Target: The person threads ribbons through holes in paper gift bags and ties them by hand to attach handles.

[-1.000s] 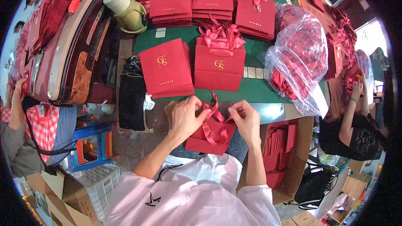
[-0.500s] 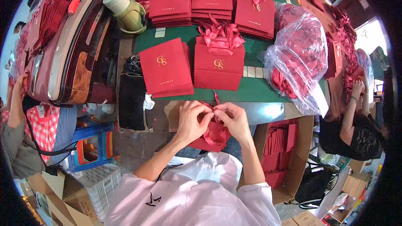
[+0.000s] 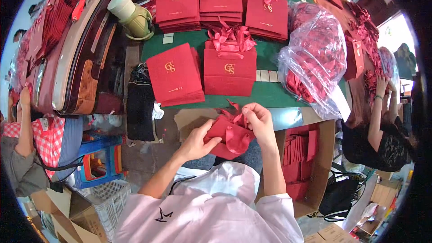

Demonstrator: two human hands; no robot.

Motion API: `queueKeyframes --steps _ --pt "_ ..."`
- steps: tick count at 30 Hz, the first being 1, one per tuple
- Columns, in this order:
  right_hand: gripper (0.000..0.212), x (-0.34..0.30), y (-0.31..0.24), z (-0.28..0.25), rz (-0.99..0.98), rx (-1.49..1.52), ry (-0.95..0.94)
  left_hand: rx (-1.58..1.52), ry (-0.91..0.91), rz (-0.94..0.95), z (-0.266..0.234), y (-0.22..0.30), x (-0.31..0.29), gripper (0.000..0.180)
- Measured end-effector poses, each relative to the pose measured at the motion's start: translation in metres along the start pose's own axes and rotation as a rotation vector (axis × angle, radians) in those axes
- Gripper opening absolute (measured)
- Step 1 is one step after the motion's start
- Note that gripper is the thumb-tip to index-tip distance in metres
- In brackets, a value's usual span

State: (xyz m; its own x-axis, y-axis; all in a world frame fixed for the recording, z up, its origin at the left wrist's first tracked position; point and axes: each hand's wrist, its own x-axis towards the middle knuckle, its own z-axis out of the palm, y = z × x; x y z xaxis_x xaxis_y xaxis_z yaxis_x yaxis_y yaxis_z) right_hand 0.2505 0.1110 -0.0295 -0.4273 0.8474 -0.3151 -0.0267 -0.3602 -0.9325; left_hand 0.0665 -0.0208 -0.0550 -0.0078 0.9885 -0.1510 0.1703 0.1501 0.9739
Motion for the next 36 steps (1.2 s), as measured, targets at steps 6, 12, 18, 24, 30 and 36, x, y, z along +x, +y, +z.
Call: queueKeyframes --steps 6,12,18,24,30,36 --pt "0.012 0.031 0.008 -0.014 -0.174 -0.098 0.225 0.108 0.073 -0.039 0.010 0.018 -0.026 0.040" --pt "0.013 0.040 0.011 -0.013 -0.192 -0.198 0.187 0.023 0.086 0.031 0.010 -0.005 -0.035 0.048" --pt "0.021 0.023 0.009 -0.024 -0.212 -0.187 0.251 -0.399 0.170 -0.038 0.007 0.018 -0.027 0.046" --pt "0.021 -0.003 0.016 -0.035 -0.260 -0.167 0.327 -0.349 0.413 0.225 -0.015 0.067 0.036 0.049" --pt "0.017 -0.009 0.002 -0.004 -0.590 -0.622 0.420 0.009 0.417 0.328 -0.035 0.067 0.114 0.053" --pt "0.052 0.017 0.001 0.025 -0.849 -0.999 0.359 0.518 0.735 0.438 -0.010 0.031 0.136 0.071"
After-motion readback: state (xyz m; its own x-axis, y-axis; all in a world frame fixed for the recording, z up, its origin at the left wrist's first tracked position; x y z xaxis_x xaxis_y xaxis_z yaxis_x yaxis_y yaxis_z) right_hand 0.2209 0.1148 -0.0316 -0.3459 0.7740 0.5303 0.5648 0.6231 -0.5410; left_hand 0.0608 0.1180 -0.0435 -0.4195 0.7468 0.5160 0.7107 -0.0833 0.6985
